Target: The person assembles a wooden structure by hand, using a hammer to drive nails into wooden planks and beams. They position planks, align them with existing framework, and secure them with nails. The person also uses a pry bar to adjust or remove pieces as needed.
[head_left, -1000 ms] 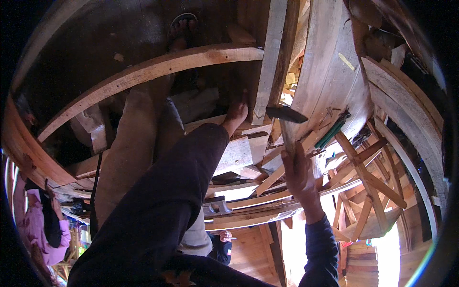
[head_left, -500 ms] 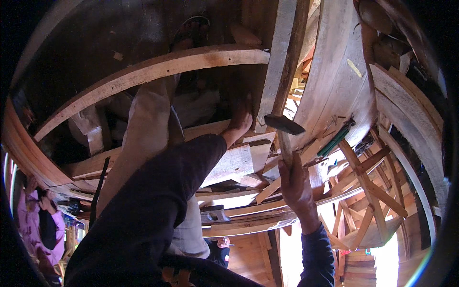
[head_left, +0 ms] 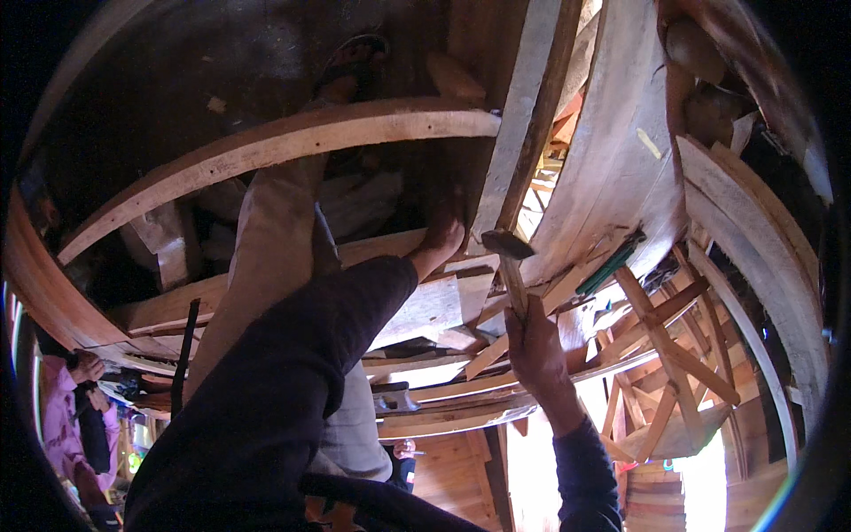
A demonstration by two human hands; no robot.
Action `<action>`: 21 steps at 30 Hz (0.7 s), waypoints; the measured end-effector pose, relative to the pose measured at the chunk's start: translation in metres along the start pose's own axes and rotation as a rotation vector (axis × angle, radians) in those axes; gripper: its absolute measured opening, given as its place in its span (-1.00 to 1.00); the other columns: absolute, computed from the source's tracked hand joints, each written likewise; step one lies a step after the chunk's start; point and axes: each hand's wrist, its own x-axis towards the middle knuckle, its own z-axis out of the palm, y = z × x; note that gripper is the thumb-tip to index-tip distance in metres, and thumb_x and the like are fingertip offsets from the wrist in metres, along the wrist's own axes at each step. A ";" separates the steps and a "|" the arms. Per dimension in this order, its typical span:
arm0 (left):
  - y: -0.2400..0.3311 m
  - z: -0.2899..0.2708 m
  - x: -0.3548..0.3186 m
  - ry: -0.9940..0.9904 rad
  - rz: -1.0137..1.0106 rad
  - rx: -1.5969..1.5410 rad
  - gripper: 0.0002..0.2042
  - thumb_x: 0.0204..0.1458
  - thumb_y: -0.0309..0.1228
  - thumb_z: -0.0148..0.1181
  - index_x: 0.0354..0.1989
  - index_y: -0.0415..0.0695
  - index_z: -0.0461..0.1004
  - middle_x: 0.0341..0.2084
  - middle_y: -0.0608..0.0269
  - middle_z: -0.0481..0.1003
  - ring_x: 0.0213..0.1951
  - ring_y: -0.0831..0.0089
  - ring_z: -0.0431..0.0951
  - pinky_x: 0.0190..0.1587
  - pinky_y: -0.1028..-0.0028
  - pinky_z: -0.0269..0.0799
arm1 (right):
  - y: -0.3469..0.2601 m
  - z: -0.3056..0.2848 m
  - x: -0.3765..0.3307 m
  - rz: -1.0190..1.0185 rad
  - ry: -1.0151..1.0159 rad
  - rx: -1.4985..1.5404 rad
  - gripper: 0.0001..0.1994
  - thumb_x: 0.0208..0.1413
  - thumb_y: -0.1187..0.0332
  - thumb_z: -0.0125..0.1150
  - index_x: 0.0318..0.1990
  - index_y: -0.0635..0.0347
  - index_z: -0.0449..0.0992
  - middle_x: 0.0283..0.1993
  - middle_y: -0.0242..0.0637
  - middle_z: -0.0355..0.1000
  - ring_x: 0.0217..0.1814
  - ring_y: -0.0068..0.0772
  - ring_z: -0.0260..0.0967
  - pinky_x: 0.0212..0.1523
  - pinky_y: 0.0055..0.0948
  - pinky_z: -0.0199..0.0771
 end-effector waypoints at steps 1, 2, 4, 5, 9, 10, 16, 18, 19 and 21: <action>0.003 0.004 -0.001 0.206 0.104 0.030 -0.54 0.10 -0.54 -0.18 0.22 -0.40 0.19 0.01 -0.36 0.33 0.02 -0.12 0.35 0.16 0.14 0.19 | -0.001 -0.003 -0.009 -0.042 0.066 0.017 -0.74 0.24 0.43 -0.02 0.02 0.31 0.16 -0.38 0.19 0.46 -0.35 0.21 0.50 -0.45 -0.06 0.49; -0.003 0.011 -0.004 0.424 0.211 0.069 -0.54 0.10 -0.54 -0.17 0.21 -0.39 0.19 -0.01 -0.35 0.34 0.00 -0.13 0.36 0.14 0.14 0.21 | -0.011 -0.004 -0.013 -0.097 0.135 0.037 -0.74 0.24 0.42 -0.01 0.01 0.31 0.16 -0.38 0.21 0.46 -0.33 0.26 0.49 -0.45 -0.04 0.48; -0.013 0.026 -0.004 0.522 0.227 0.036 -0.55 0.11 -0.55 -0.19 0.22 -0.39 0.19 -0.05 -0.36 0.37 -0.05 -0.17 0.39 0.07 0.10 0.25 | -0.022 -0.012 -0.020 -0.173 0.252 0.122 -0.70 0.23 0.41 0.02 0.03 0.28 0.15 -0.39 0.24 0.44 -0.31 0.29 0.49 -0.44 -0.05 0.46; -0.012 0.026 -0.001 0.564 0.249 0.026 -0.55 0.12 -0.55 -0.20 0.22 -0.38 0.19 -0.08 -0.37 0.38 -0.08 -0.18 0.40 0.03 0.07 0.27 | -0.016 -0.010 -0.022 -0.220 0.343 0.210 -0.70 0.22 0.40 0.04 0.03 0.28 0.15 -0.40 0.25 0.44 -0.32 0.31 0.48 -0.44 -0.05 0.46; -0.007 0.017 -0.002 0.268 0.095 -0.063 -0.58 0.15 -0.54 -0.23 0.20 -0.36 0.19 -0.01 -0.40 0.34 0.02 -0.23 0.34 0.14 0.12 0.23 | -0.001 0.000 -0.006 -0.008 0.049 0.100 -0.65 0.23 0.39 0.01 0.10 0.29 0.12 -0.40 0.25 0.43 -0.30 0.32 0.48 -0.43 0.05 0.44; -0.005 0.018 0.000 0.319 0.115 -0.082 -0.56 0.14 -0.54 -0.21 0.23 -0.37 0.16 -0.05 -0.42 0.35 -0.03 -0.25 0.36 0.09 0.07 0.24 | 0.004 0.004 0.003 0.109 -0.076 0.047 -0.64 0.24 0.38 0.00 0.12 0.28 0.11 -0.40 0.25 0.44 -0.29 0.31 0.48 -0.43 0.07 0.43; -0.006 0.022 -0.010 0.294 0.119 -0.019 -0.50 0.11 -0.57 -0.21 0.28 -0.39 0.07 -0.07 -0.42 0.36 -0.06 -0.27 0.37 0.07 0.02 0.25 | -0.002 0.008 -0.025 -0.180 0.438 0.212 -0.74 0.23 0.34 0.00 -0.13 0.45 0.29 -0.57 -0.14 0.40 -0.61 -0.37 0.37 -0.63 -0.40 0.31; -0.011 0.021 -0.002 0.306 0.160 0.008 -0.49 0.11 -0.56 -0.19 0.29 -0.40 0.07 -0.09 -0.43 0.36 -0.08 -0.21 0.41 0.06 0.06 0.27 | 0.003 0.017 -0.020 -0.097 0.305 0.202 -0.71 0.23 0.34 0.01 -0.11 0.47 0.28 -0.53 0.02 0.42 -0.52 -0.04 0.44 -0.57 -0.27 0.35; -0.013 0.022 -0.001 0.339 0.186 0.007 -0.50 0.12 -0.56 -0.19 0.29 -0.40 0.07 -0.09 -0.44 0.37 -0.09 -0.20 0.41 0.06 0.07 0.28 | 0.000 0.021 -0.015 -0.017 0.174 0.165 -0.70 0.23 0.33 0.01 -0.10 0.48 0.27 -0.51 0.11 0.43 -0.46 0.15 0.46 -0.53 -0.20 0.36; -0.015 0.022 -0.005 0.412 0.221 0.002 -0.50 0.13 -0.55 -0.20 0.28 -0.40 0.08 -0.10 -0.44 0.37 -0.10 -0.19 0.42 0.05 0.08 0.30 | -0.001 0.019 -0.005 -0.010 0.112 0.103 -0.72 0.24 0.33 -0.01 -0.08 0.44 0.23 -0.45 0.21 0.43 -0.34 0.30 0.43 -0.44 -0.07 0.40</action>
